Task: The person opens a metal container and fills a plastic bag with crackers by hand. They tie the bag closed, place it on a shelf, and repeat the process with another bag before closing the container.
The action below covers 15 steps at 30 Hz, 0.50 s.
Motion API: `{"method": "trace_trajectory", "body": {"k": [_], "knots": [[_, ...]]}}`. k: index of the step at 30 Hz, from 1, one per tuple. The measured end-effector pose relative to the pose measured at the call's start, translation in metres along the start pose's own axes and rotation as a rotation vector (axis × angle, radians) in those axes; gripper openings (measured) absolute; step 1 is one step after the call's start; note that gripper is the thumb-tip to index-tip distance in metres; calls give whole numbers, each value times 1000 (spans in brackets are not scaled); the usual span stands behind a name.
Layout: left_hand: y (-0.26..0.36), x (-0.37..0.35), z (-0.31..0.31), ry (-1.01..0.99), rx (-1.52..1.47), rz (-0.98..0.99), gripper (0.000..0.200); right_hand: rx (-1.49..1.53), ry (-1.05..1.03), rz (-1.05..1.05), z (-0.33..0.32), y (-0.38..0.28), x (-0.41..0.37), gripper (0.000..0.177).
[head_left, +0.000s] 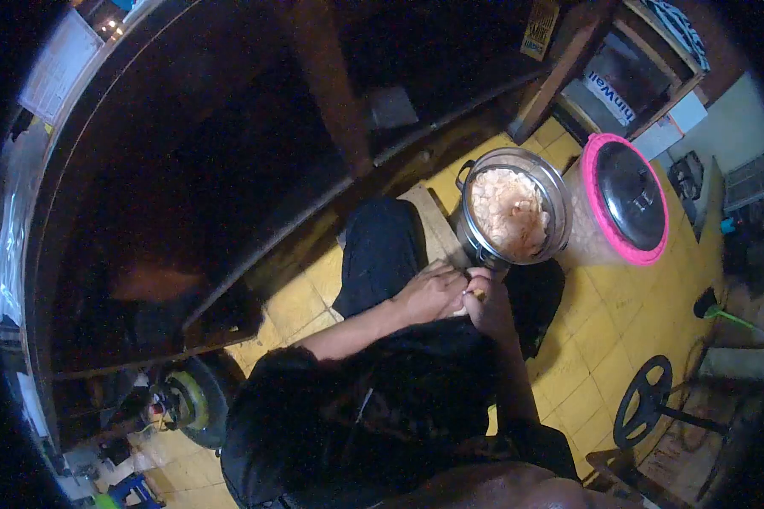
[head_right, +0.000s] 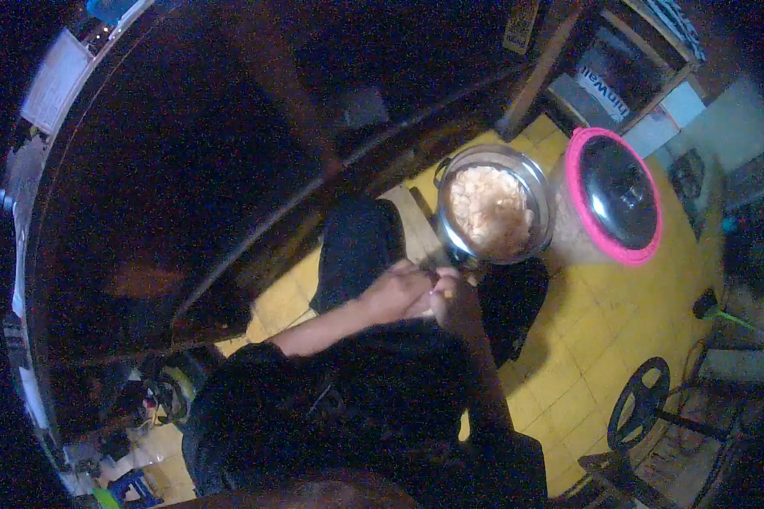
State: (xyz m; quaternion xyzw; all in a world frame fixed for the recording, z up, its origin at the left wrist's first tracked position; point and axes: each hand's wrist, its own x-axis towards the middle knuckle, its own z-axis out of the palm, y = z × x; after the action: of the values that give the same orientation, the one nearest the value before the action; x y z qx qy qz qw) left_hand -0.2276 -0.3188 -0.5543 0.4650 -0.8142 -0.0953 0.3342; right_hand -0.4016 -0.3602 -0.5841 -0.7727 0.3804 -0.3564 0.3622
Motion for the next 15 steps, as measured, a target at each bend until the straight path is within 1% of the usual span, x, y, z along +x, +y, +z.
{"method": "trace_trajectory", "body": {"k": [2,3,4,5,6,7,8,9,10,11,12,13,14,15], "knots": [[2,-8,3,-30,-104,-100,19,82,-134,-223,-9,6,3,12],[2,-11,6,4,-246,-222,17,79,-129,-229,-10,1,3,12],[1,-13,8,6,-243,-213,17,76,-174,-91,-10,-4,4,11],[0,-16,11,55,-367,-394,16,75,-218,51,-10,-11,4,11],[1,-15,10,105,-490,-579,16,73,-216,50,-7,-17,6,11],[-2,-16,11,91,-530,-673,16,75,-134,116,-3,-24,6,13],[-2,-17,13,95,-531,-677,16,78,-57,182,0,-27,7,14],[-3,-18,14,160,-596,-694,16,79,-65,178,0,-26,10,14],[-4,-19,14,227,-659,-708,15,-136,-9,-133,0,-23,14,15],[-4,-19,14,235,-655,-710,15,-349,54,-446,0,-22,18,17],[-3,-18,15,311,-695,-721,13,-346,51,-454,0,-26,21,17],[-2,-17,15,386,-737,-731,11,-436,34,-457,-1,-32,23,16],[-2,-17,14,390,-734,-730,11,-525,19,-459,-2,-39,25,15],[1,-16,11,383,-725,-750,10,-523,18,-462,-3,-45,27,15]]}}
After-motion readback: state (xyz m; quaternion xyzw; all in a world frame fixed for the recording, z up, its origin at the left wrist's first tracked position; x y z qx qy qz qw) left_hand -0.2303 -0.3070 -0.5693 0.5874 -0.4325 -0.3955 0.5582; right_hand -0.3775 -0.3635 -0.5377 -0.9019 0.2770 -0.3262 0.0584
